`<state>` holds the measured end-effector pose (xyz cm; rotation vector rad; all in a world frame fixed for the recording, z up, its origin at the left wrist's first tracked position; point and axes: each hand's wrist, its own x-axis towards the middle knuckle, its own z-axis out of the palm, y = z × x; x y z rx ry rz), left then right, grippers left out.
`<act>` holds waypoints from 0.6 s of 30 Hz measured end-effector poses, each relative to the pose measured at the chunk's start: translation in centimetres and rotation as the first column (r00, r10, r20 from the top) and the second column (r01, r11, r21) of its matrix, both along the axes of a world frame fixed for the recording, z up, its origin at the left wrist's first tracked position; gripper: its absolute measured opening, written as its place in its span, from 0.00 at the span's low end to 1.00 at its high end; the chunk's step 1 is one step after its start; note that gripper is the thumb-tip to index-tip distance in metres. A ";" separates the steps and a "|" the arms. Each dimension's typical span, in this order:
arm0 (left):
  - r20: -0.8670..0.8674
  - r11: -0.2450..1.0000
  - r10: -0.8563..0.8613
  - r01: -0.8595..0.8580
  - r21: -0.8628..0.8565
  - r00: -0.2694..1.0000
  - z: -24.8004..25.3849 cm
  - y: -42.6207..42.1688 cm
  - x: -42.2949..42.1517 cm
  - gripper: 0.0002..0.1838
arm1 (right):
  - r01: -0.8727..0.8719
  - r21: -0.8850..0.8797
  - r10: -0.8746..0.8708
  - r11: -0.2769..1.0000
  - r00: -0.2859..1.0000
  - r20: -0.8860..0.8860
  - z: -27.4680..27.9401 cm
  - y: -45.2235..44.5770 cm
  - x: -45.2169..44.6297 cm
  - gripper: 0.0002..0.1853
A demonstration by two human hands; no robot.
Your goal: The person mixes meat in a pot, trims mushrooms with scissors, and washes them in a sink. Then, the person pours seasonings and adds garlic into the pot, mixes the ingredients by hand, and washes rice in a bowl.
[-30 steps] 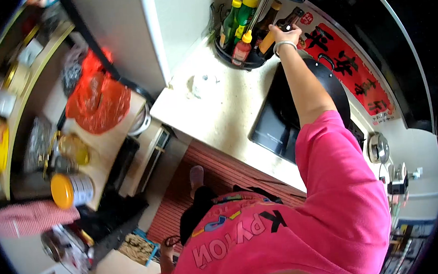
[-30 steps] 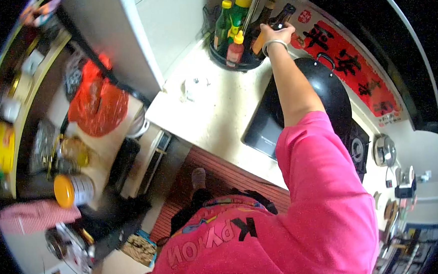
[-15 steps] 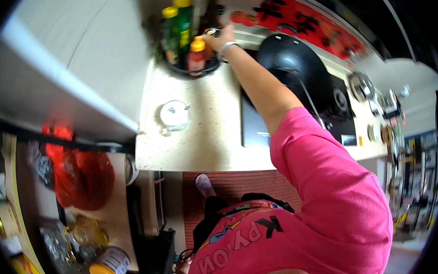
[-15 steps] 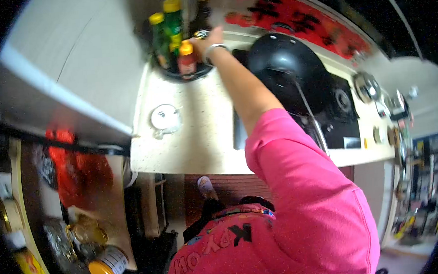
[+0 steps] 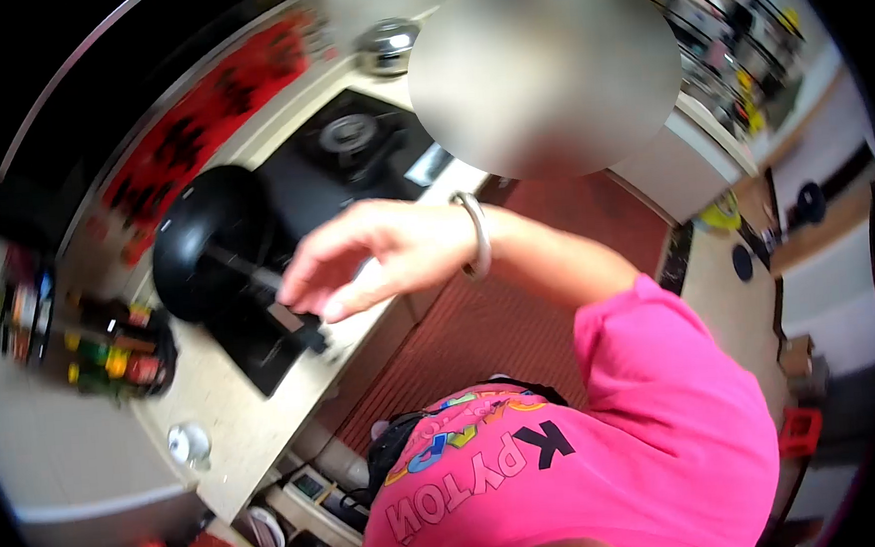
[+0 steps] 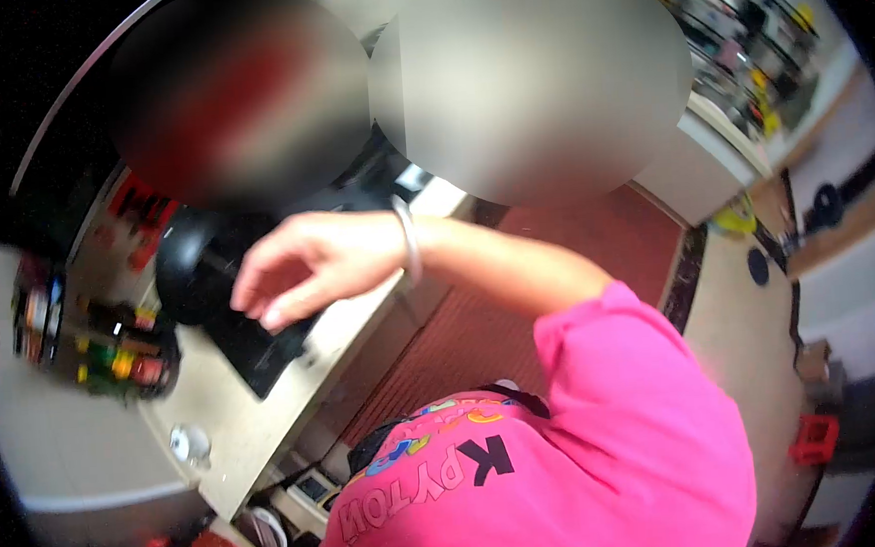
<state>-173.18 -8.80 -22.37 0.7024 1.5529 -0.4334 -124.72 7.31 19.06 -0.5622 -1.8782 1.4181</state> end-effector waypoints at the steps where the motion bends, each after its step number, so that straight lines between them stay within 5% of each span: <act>1: 0.012 0.999 -0.032 0.032 -0.009 0.999 0.2 1.2 2.3 0.27 | 0.133 -0.049 -0.133 0.990 0.991 -0.008 -1.9 -3.1 4.0 0.18; 4: 0.039 0.992 -0.119 0.121 -0.045 0.992 1.2 4.2 9.6 0.27 | 0.528 -0.029 -0.529 0.849 0.848 -0.035 -7.6 -11.5 15.6 0.15; 8: 0.095 0.975 -0.181 0.191 -0.115 0.979 3.2 7.2 20.5 0.28 | 0.790 -0.289 -0.840 0.540 0.523 -0.142 -11.1 -20.0 27.2 0.12; 18: 0.277 0.922 -0.140 0.228 -0.313 0.950 3.0 16.2 52.0 0.30 | 0.961 -0.266 -0.987 -0.074 -0.109 -0.120 -16.3 -25.9 54.2 0.14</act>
